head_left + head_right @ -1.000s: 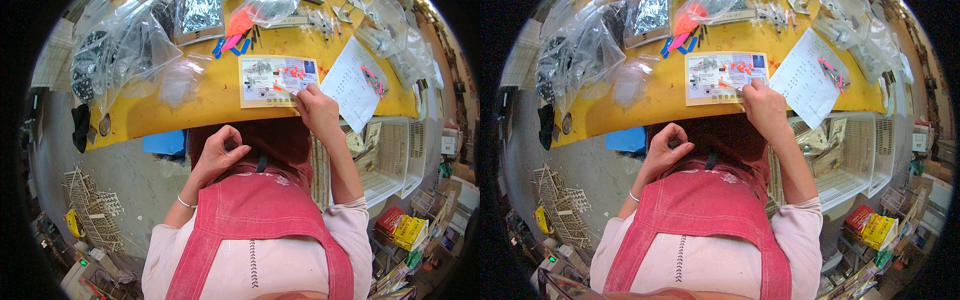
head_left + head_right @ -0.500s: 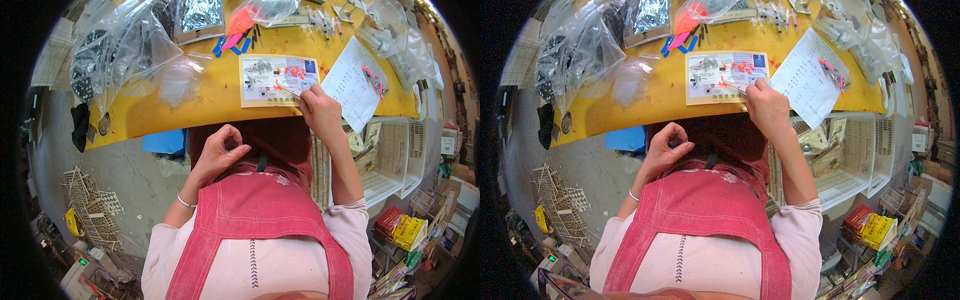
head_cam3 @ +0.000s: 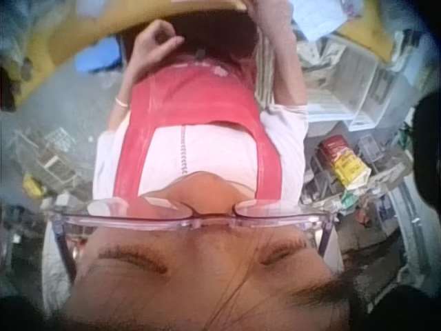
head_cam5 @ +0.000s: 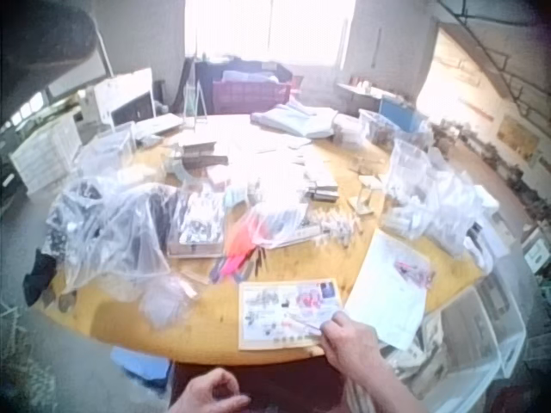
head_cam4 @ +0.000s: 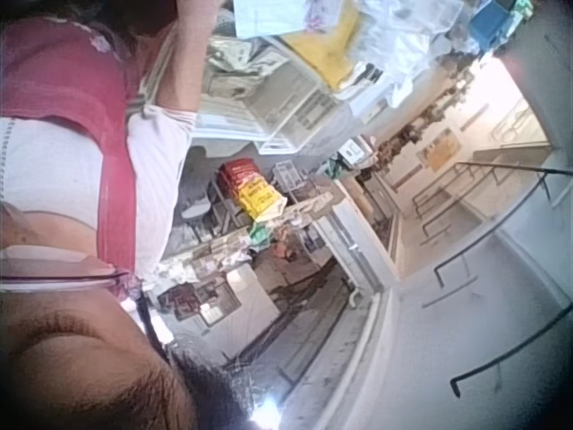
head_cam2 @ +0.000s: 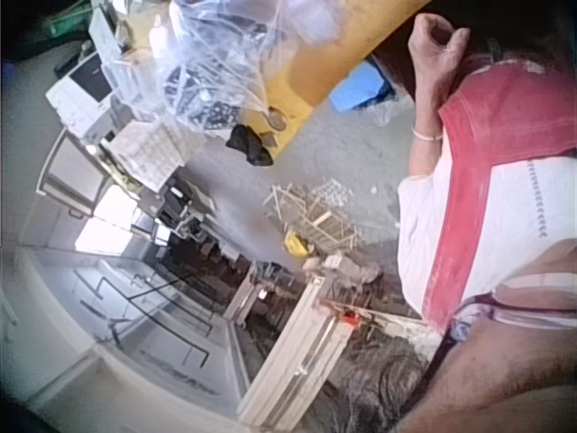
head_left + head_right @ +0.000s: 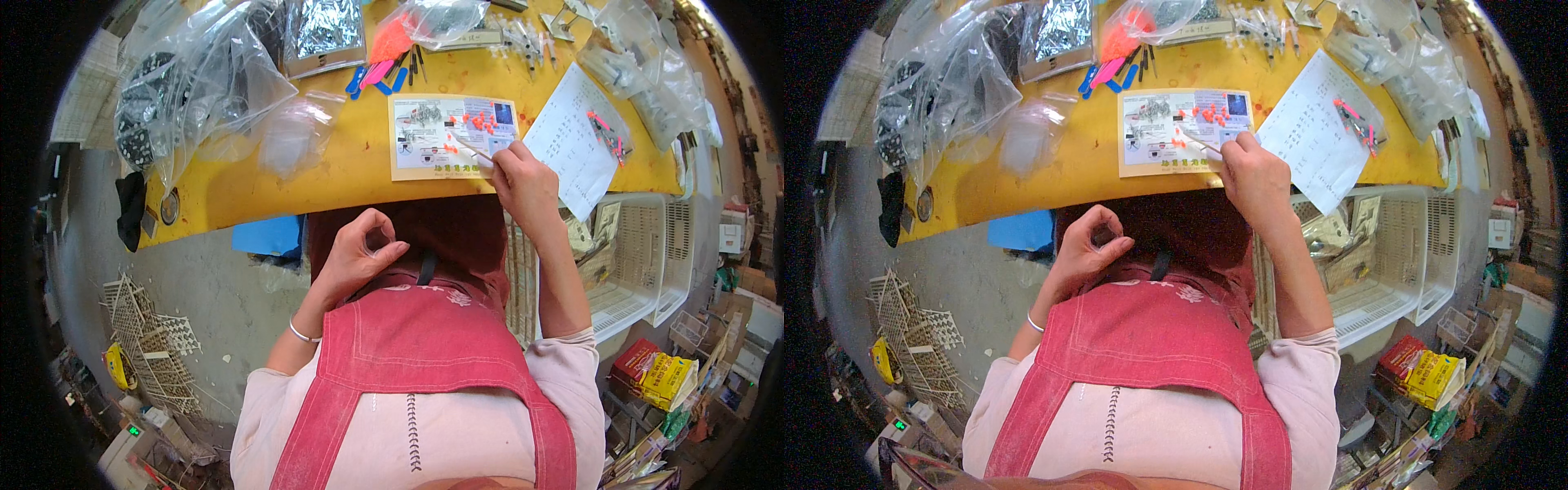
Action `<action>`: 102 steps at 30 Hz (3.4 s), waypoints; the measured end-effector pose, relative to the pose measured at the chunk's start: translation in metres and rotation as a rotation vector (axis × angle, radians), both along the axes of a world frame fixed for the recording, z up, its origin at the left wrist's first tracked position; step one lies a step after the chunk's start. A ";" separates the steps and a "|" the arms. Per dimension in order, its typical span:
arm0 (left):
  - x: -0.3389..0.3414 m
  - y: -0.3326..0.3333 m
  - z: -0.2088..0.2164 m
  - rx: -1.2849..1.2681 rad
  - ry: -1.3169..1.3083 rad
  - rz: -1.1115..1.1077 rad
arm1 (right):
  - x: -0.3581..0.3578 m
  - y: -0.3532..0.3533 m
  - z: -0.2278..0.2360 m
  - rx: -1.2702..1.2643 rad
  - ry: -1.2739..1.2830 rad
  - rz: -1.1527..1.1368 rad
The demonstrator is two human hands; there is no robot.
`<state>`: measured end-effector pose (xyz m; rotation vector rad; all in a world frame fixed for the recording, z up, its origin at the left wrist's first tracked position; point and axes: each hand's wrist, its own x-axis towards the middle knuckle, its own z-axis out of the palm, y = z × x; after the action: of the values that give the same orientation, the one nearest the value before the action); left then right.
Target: The person assembles small components at a yellow workbench, using a wooden stick to place tiny orange pieces onto a printed guide. They repeatedly pick up parts from plastic bags and place them into a white basket, handling items one at a time.
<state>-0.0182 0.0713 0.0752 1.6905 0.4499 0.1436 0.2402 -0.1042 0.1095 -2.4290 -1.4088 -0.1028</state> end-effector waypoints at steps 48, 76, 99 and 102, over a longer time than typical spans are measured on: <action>-0.001 0.003 0.002 0.009 -0.029 0.013 | 0.023 0.034 -0.009 -0.074 -0.066 -0.075; 0.001 0.002 0.001 0.020 0.017 0.008 | 0.017 0.028 -0.007 -0.041 -0.089 0.009; 0.003 0.003 -0.003 0.022 -0.003 -0.004 | -0.001 0.000 -0.002 -0.012 0.018 -0.167; 0.004 0.002 -0.002 0.012 -0.002 -0.002 | -0.004 -0.005 -0.003 0.005 0.020 -0.141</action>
<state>-0.0138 0.0735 0.0729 1.7026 0.4467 0.1461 0.2367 -0.1092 0.1070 -2.5162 -1.2267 -0.1145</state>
